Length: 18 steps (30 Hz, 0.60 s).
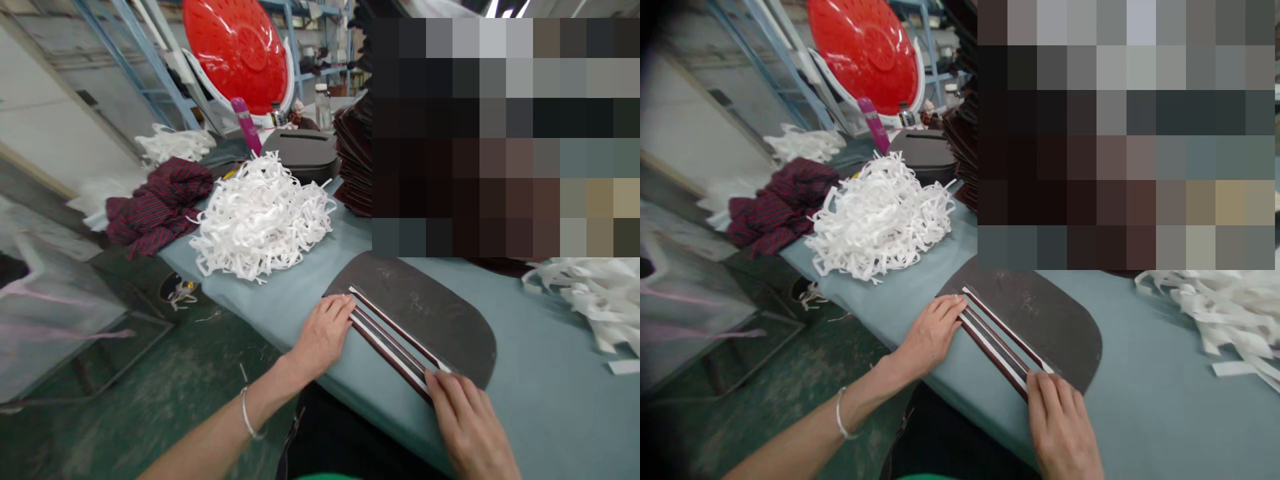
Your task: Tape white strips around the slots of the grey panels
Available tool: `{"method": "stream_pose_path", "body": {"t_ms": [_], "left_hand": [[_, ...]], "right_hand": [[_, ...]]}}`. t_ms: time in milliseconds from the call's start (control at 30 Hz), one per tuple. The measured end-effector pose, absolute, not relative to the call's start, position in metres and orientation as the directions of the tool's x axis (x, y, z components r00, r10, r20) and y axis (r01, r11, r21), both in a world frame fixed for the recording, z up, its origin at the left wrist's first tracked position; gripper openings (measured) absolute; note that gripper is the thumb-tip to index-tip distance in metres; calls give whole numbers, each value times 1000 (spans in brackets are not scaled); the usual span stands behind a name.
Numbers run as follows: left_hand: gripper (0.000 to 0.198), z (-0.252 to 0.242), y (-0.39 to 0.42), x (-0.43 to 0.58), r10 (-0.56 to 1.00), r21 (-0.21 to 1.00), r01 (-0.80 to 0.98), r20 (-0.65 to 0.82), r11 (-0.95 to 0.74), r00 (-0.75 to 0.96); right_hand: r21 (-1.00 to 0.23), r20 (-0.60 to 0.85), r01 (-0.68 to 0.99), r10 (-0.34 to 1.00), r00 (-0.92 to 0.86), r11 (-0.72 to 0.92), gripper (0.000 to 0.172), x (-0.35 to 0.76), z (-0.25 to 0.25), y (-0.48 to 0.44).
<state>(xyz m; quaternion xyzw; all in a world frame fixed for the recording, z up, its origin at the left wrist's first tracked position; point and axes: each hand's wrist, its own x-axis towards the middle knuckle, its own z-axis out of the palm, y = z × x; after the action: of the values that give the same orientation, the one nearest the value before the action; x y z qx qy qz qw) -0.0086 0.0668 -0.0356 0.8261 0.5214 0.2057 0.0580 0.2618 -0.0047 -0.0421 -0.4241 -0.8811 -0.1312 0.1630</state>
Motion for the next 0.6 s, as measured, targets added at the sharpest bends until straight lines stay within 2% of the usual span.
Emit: {"method": "stream_pose_path", "body": {"t_ms": [167, 267, 467, 600], "left_hand": [[36, -42, 67, -10, 875, 322, 825, 307, -465, 374], [34, -45, 69, -11, 870, 326, 816, 311, -476, 383], [27, -42, 72, -10, 860, 274, 824, 285, -497, 423], [29, -39, 67, -10, 866, 206, 853, 264, -480, 424]], "right_hand": [[-220, 340, 804, 816, -467, 552, 17, 271, -35, -14], [-330, 380, 767, 821, -426, 550, 19, 271, -39, -12], [-384, 403, 717, 805, -436, 581, 19, 272, -38, -8], [-318, 468, 742, 778, -419, 591, 20, 272, -29, -12]]}}
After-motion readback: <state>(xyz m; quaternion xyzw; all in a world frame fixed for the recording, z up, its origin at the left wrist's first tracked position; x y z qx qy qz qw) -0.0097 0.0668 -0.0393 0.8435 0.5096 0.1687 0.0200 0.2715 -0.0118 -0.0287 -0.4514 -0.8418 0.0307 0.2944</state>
